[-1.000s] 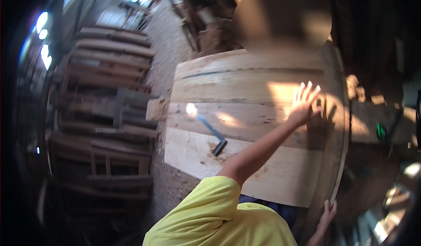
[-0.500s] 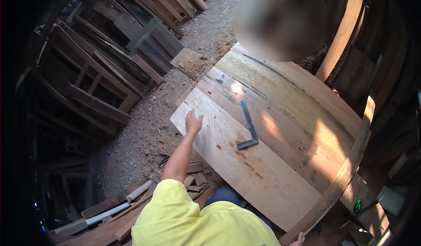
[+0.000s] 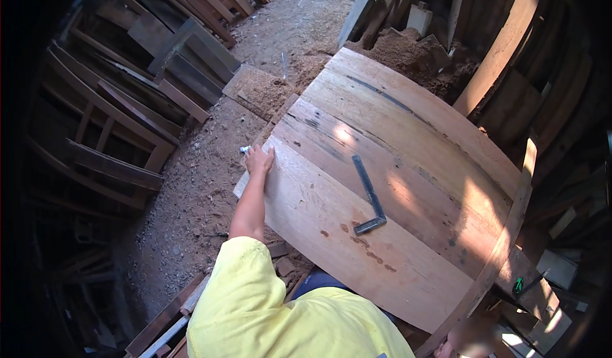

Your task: The person measures a large wooden panel and a separate wooden board using a tape measure and an L-square, then marks lines on the panel with a pencil.

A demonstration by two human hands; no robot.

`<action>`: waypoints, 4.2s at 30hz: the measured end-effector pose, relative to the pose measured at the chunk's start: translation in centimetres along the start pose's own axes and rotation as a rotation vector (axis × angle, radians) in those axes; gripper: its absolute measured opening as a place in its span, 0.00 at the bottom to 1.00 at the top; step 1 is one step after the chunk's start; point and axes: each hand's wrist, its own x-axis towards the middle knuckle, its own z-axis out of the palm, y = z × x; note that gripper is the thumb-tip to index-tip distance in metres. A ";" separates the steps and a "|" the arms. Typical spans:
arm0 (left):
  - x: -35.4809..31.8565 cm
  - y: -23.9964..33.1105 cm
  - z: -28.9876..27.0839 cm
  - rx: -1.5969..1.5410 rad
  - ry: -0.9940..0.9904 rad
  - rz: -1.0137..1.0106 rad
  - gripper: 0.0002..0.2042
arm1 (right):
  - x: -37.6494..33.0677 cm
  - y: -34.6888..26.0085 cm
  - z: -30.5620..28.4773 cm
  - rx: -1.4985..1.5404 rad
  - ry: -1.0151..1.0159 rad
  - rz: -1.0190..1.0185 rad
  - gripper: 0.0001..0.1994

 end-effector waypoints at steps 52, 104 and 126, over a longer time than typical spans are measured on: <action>-50.5 53.6 19.8 -0.217 -0.278 1.756 0.36 | -0.6 0.7 6.4 0.095 0.315 -0.370 0.35; -50.1 69.4 30.8 -0.668 -0.569 1.521 0.23 | -1.8 2.7 3.4 -0.105 0.146 -0.408 0.22; -51.0 69.1 29.4 -0.650 -0.635 1.520 0.22 | -1.4 3.3 4.1 -0.064 0.155 -0.418 0.21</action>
